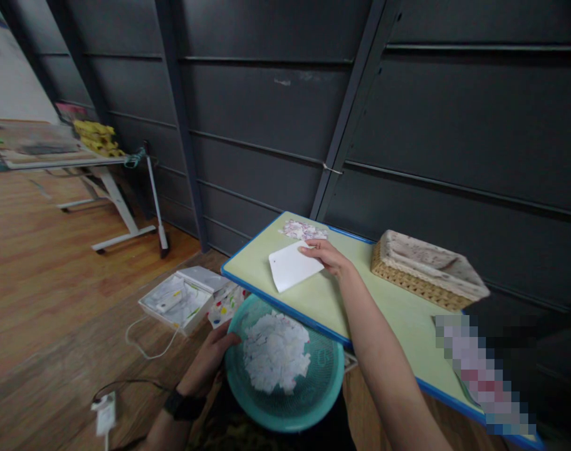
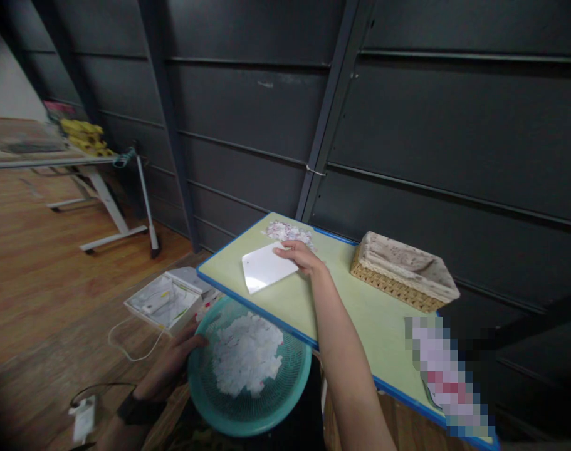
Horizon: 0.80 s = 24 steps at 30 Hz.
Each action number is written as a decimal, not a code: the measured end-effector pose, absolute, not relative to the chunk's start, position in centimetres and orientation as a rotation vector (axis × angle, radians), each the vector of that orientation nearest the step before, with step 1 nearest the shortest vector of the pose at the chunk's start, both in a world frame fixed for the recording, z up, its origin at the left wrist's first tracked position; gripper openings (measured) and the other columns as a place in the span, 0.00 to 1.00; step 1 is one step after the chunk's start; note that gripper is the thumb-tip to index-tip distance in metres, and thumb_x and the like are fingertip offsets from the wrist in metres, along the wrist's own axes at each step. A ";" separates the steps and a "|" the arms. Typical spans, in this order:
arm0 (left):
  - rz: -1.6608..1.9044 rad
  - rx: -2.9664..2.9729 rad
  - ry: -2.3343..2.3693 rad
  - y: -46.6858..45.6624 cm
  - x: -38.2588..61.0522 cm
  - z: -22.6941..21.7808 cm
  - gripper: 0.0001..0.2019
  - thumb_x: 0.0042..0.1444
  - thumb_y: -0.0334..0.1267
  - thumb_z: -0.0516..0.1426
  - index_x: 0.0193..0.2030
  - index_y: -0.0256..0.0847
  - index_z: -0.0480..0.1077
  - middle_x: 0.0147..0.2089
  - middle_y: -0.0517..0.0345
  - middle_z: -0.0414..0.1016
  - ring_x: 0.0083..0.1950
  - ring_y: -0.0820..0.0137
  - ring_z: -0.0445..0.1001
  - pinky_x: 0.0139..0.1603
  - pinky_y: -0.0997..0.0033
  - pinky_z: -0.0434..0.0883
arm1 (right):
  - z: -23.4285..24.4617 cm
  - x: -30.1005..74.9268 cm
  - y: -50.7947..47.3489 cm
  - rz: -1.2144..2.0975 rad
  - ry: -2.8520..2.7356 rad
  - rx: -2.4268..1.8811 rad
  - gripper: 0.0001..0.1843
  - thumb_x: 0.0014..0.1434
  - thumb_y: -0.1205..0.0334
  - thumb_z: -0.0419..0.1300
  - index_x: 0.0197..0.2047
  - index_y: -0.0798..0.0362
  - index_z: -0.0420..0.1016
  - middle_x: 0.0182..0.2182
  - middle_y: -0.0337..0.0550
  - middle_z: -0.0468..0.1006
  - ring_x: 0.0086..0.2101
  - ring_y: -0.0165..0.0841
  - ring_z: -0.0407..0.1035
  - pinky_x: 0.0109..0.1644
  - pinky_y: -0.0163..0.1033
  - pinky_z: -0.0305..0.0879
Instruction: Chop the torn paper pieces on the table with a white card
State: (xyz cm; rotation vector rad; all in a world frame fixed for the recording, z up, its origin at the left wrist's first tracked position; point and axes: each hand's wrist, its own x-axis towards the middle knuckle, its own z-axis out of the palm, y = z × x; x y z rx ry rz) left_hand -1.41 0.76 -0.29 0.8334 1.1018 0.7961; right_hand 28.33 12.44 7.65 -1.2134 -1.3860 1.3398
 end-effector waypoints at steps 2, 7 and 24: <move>0.807 0.857 1.110 0.8 -1.4 -0.1 0.21 0.45 0.33 0.59 0.50 0.38 0.73 0.40 0.52 0.83 0.36 0.61 0.78 0.38 0.64 0.73 | 7.4 29.2 13.2 1.115 -1.212 -1.210 0.24 0.40 0.48 0.68 0.35 0.57 0.73 0.29 0.43 0.77 0.26 0.30 0.68 0.29 0.33 0.61; 0.792 0.879 1.123 0.8 -1.6 0.4 0.20 0.45 0.33 0.59 0.47 0.38 0.75 0.40 0.52 0.83 0.38 0.59 0.78 0.37 0.66 0.71 | 6.7 32.1 14.6 0.167 -0.894 -1.516 0.25 0.46 0.43 0.59 0.34 0.59 0.73 0.28 0.45 0.76 0.29 0.34 0.65 0.32 0.36 0.57; 0.815 0.802 1.151 0.8 -1.5 1.2 0.24 0.46 0.30 0.57 0.54 0.40 0.70 0.44 0.57 0.83 0.44 0.63 0.79 0.44 0.67 0.73 | 8.1 33.0 11.9 -0.443 -0.847 -2.106 0.20 0.63 0.54 0.48 0.47 0.56 0.75 0.32 0.52 0.77 0.30 0.37 0.66 0.32 0.36 0.48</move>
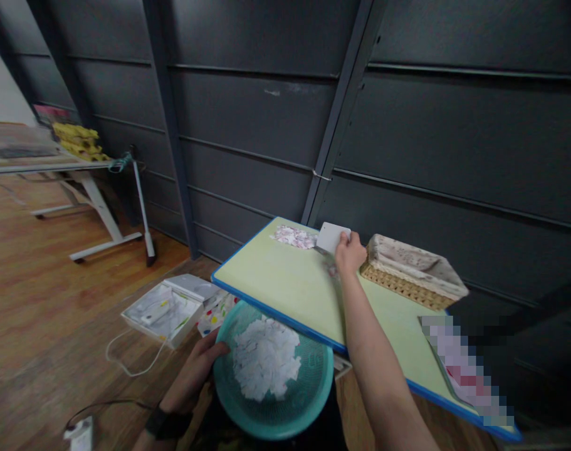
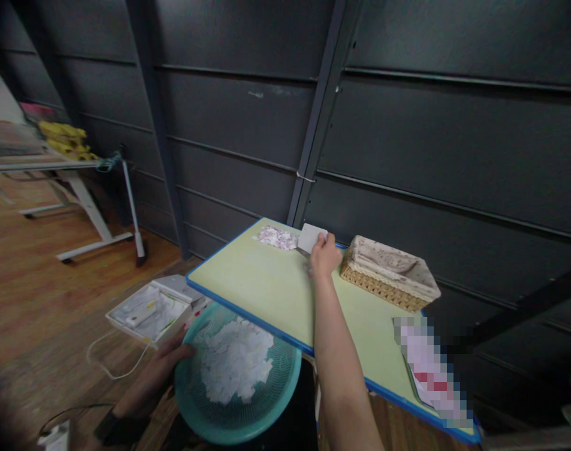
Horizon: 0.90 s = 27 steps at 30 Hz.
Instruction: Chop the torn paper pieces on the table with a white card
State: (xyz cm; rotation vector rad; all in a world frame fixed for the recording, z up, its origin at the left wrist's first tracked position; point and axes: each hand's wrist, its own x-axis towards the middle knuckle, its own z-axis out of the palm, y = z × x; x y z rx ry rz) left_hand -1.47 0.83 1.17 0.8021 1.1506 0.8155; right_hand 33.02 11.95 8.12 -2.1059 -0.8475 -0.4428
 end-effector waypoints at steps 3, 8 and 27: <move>0.798 0.809 1.185 0.9 -1.3 1.2 0.23 0.46 0.29 0.56 0.52 0.41 0.71 0.38 0.59 0.84 0.39 0.64 0.79 0.39 0.69 0.73 | 8.2 33.2 11.9 -0.437 -0.867 -2.088 0.19 0.63 0.54 0.48 0.47 0.55 0.74 0.33 0.51 0.77 0.31 0.36 0.66 0.33 0.36 0.49; 0.800 0.854 1.213 0.6 -1.0 1.6 0.20 0.47 0.30 0.56 0.49 0.41 0.73 0.34 0.59 0.84 0.32 0.66 0.79 0.30 0.72 0.71 | 7.3 32.5 12.6 -0.426 -1.113 -1.977 0.19 0.64 0.54 0.49 0.47 0.55 0.74 0.34 0.49 0.77 0.31 0.34 0.66 0.33 0.35 0.48; 0.787 0.841 1.174 0.4 -1.1 1.3 0.24 0.46 0.31 0.57 0.54 0.41 0.71 0.37 0.54 0.84 0.34 0.62 0.79 0.38 0.65 0.73 | 6.4 31.2 13.3 -0.411 -1.307 -1.925 0.20 0.64 0.53 0.47 0.48 0.56 0.74 0.32 0.50 0.78 0.31 0.35 0.68 0.34 0.34 0.52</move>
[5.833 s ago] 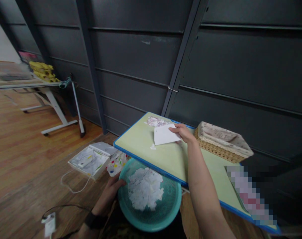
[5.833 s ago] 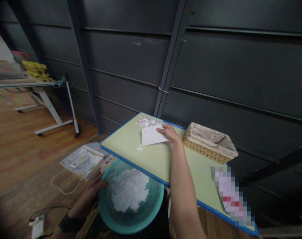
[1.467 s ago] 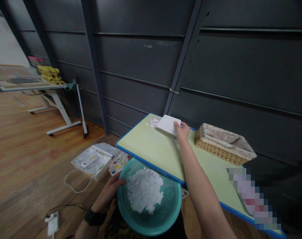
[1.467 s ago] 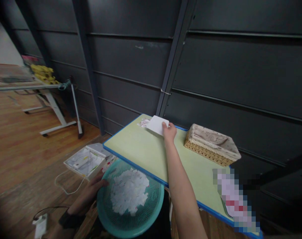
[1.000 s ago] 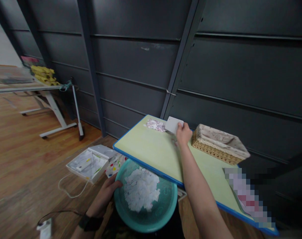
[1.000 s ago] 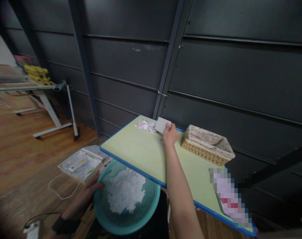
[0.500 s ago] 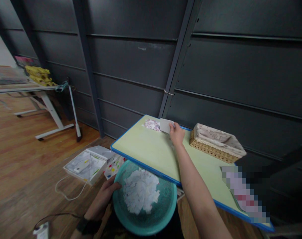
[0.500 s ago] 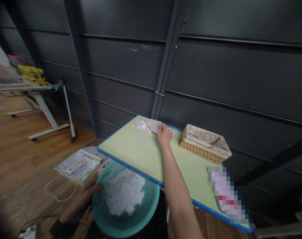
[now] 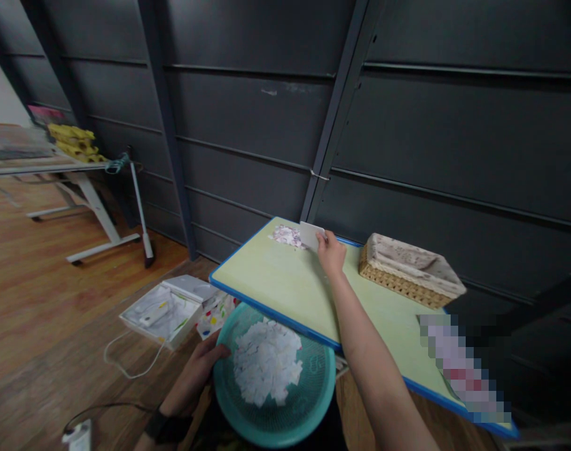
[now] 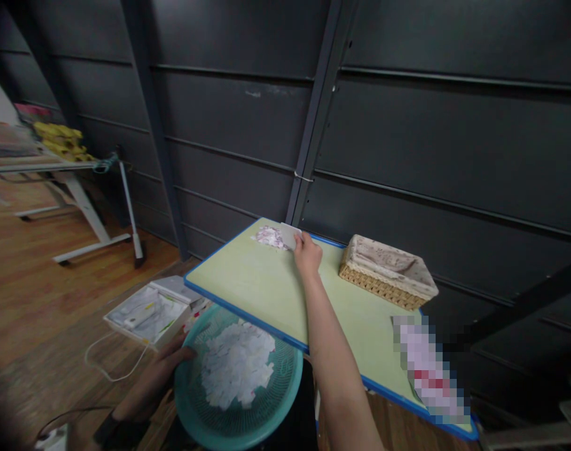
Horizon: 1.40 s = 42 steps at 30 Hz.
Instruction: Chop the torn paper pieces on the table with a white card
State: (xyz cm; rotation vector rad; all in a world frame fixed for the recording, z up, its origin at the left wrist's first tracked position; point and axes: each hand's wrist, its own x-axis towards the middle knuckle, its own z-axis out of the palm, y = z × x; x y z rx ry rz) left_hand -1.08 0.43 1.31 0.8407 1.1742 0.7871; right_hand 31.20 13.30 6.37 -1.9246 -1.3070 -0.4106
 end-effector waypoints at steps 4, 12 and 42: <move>0.756 0.829 1.195 0.9 -1.3 1.0 0.26 0.45 0.32 0.57 0.55 0.42 0.71 0.36 0.53 0.84 0.38 0.58 0.80 0.41 0.61 0.74 | 6.1 31.3 13.4 -0.359 -1.394 -1.877 0.21 0.64 0.53 0.47 0.48 0.55 0.74 0.33 0.50 0.78 0.32 0.35 0.69 0.34 0.34 0.52; 0.770 0.843 1.225 0.8 -1.1 1.2 0.23 0.45 0.31 0.57 0.51 0.43 0.74 0.36 0.56 0.84 0.36 0.60 0.80 0.39 0.64 0.73 | 6.3 31.0 13.2 -0.411 -1.307 -1.941 0.20 0.64 0.54 0.48 0.49 0.56 0.73 0.35 0.50 0.78 0.33 0.36 0.69 0.34 0.35 0.51; 0.762 0.823 1.247 0.8 -0.9 1.7 0.25 0.43 0.31 0.57 0.52 0.43 0.73 0.45 0.54 0.83 0.44 0.57 0.79 0.38 0.65 0.73 | 6.7 30.6 13.2 -0.373 -1.282 -1.946 0.19 0.62 0.55 0.49 0.46 0.56 0.74 0.34 0.49 0.78 0.32 0.35 0.67 0.34 0.35 0.51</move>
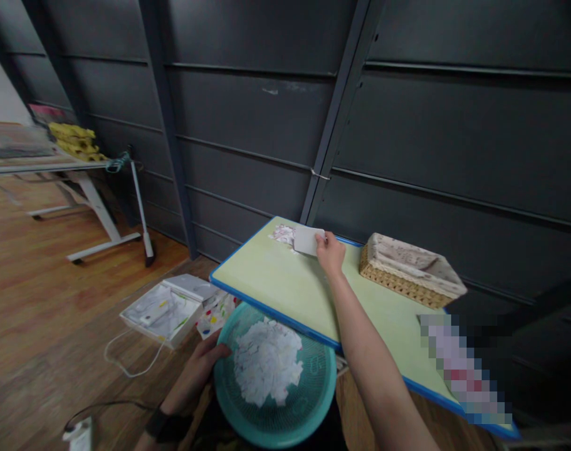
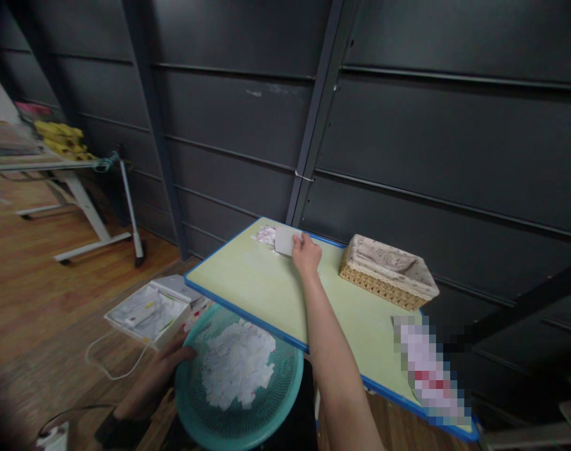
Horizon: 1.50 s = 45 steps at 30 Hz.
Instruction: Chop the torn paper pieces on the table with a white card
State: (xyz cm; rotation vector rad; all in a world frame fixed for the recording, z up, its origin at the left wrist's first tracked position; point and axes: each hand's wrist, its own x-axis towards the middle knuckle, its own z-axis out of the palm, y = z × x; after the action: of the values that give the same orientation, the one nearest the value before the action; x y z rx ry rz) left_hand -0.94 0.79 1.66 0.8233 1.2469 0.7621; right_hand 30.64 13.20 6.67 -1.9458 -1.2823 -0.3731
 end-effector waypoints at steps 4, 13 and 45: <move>0.795 0.831 1.238 0.6 -0.9 1.6 0.25 0.44 0.32 0.57 0.53 0.41 0.73 0.45 0.53 0.83 0.42 0.59 0.79 0.38 0.66 0.73 | 6.7 30.7 13.3 -0.371 -1.301 -1.929 0.19 0.63 0.54 0.49 0.47 0.56 0.74 0.35 0.50 0.79 0.33 0.35 0.68 0.35 0.35 0.51; 0.755 0.824 1.223 0.6 -1.0 1.5 0.27 0.45 0.31 0.56 0.56 0.41 0.70 0.42 0.53 0.84 0.40 0.59 0.80 0.39 0.65 0.73 | 6.8 30.9 13.3 -0.372 -1.290 -1.963 0.19 0.63 0.55 0.49 0.46 0.57 0.74 0.34 0.50 0.78 0.33 0.36 0.68 0.34 0.35 0.51; 0.786 0.848 1.185 0.4 -1.1 0.8 0.25 0.48 0.30 0.56 0.56 0.43 0.71 0.40 0.55 0.84 0.32 0.63 0.79 0.34 0.66 0.73 | 7.8 31.4 12.7 -0.361 -1.074 -2.164 0.19 0.62 0.56 0.49 0.47 0.56 0.75 0.34 0.54 0.78 0.35 0.40 0.70 0.36 0.37 0.54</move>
State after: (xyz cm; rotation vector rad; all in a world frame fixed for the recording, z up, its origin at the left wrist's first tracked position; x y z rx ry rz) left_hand -1.10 0.43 0.79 0.8483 1.1854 0.7858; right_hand 31.43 12.71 7.77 -2.1638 -1.0739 -0.3612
